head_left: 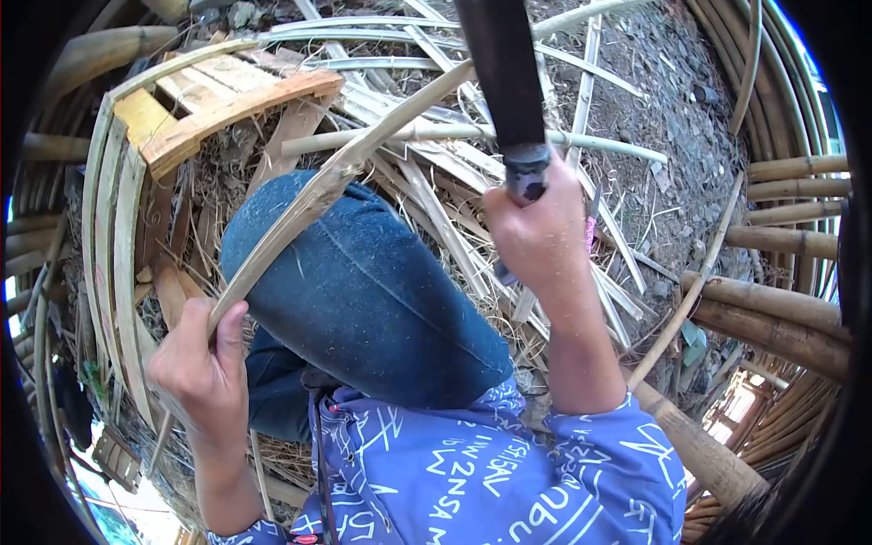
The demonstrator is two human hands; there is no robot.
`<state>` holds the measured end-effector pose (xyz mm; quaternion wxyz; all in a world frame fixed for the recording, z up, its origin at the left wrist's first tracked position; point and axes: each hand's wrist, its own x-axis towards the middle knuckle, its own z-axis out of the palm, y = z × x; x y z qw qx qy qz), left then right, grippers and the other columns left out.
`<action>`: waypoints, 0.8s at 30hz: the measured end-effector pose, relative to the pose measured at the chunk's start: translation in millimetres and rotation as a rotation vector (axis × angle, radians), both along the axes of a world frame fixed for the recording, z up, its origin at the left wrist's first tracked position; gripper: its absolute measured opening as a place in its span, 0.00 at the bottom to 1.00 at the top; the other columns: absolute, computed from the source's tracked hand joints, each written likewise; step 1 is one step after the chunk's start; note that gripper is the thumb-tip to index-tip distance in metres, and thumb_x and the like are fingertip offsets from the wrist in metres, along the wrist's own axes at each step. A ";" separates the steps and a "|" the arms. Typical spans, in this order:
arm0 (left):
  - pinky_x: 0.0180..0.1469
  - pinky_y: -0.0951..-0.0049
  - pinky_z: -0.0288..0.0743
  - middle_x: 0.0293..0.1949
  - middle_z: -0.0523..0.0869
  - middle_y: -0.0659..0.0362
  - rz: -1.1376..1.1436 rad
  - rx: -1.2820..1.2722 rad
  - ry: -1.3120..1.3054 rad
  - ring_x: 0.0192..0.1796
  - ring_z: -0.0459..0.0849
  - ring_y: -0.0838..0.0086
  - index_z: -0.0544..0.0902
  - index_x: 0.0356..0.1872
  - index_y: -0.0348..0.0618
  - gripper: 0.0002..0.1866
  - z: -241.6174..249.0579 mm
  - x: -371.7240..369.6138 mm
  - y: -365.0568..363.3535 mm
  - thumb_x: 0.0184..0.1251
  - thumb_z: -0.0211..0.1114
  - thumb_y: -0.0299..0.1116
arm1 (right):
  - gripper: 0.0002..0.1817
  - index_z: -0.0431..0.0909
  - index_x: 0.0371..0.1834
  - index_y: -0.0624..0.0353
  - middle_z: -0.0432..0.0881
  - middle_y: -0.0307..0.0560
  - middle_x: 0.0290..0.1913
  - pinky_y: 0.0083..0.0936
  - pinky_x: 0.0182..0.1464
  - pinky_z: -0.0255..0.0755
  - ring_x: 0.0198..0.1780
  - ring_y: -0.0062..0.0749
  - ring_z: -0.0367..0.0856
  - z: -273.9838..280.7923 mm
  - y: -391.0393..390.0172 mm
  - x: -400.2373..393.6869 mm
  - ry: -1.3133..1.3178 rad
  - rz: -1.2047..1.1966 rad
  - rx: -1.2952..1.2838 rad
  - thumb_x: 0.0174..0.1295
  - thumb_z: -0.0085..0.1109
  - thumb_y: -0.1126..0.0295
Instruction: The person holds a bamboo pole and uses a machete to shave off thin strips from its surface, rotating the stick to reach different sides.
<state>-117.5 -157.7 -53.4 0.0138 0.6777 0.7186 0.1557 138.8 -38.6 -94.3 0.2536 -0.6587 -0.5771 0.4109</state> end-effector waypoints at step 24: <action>0.22 0.64 0.64 0.18 0.75 0.49 0.074 -0.041 -0.132 0.19 0.75 0.55 0.78 0.30 0.35 0.15 -14.9 -37.3 -52.8 0.71 0.62 0.38 | 0.17 0.72 0.44 0.66 0.80 0.65 0.25 0.40 0.35 0.75 0.31 0.58 0.84 7.1 -16.7 2.0 0.037 0.132 0.084 0.49 0.54 0.78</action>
